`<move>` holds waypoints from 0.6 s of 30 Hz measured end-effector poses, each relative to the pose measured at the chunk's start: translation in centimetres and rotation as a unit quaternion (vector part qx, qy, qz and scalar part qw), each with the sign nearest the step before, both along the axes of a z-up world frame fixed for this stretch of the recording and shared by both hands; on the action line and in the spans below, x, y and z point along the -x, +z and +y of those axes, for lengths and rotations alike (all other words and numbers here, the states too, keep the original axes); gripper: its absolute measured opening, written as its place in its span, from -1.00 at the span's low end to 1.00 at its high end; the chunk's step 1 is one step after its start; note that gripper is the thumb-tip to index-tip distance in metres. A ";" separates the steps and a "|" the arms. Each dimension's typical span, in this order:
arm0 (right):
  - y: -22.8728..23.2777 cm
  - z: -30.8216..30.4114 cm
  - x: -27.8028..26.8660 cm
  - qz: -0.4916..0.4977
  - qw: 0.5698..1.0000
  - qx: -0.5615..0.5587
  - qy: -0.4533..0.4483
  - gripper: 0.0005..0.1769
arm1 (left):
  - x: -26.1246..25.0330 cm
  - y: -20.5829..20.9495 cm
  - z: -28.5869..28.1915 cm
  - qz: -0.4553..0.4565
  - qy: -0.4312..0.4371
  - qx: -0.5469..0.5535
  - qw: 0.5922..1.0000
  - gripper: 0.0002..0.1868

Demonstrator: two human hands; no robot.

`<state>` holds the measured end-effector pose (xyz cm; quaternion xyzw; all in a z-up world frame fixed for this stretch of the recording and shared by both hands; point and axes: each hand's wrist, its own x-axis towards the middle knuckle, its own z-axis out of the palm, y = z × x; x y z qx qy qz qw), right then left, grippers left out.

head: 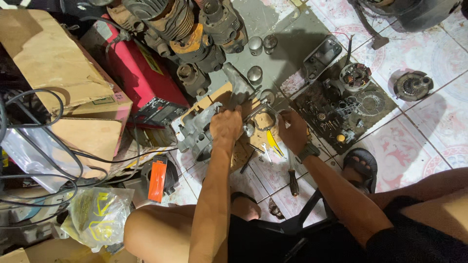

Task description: The person works on a disassembled engine block placed on the floor, using a wrench to tighten or loosen bolts on the cylinder head. They repeatedly adjust the tool and reposition their hands to access different fasteners on the engine assembly.

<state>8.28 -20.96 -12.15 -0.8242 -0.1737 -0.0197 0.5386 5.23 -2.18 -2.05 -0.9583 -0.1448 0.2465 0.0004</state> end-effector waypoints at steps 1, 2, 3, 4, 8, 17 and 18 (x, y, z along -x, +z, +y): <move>-1.5 -0.2 0.0 0.002 1.000 0.002 0.001 -0.92 | 0.2 0.0 -0.1 0.002 0.001 0.002 1.000 -0.67; -3.0 -0.4 -0.2 -0.010 1.000 0.028 0.007 -0.91 | 0.2 0.0 -0.1 -0.008 0.003 -0.007 1.000 -0.69; -4.5 -0.6 -0.3 -0.022 0.998 0.054 0.013 -0.90 | 0.1 0.0 -0.1 -0.017 0.004 -0.016 1.000 -0.68; -4.9 -0.5 -0.7 -0.025 0.998 0.051 0.013 -0.90 | -0.1 0.1 -0.1 -0.020 0.004 -0.019 1.000 -0.68; -6.8 -0.5 -1.1 0.043 0.988 0.138 0.059 -0.81 | 0.2 0.4 -0.2 -0.022 -0.005 -0.012 1.000 -0.70; -8.6 0.4 -3.9 0.012 0.958 0.261 0.116 -0.82 | 0.2 1.5 -0.3 -0.009 -0.012 -0.003 1.000 -0.68; -8.2 0.3 -4.0 0.011 0.955 0.267 0.131 -0.81 | 0.1 2.8 -0.7 -0.006 -0.010 0.002 1.000 -0.67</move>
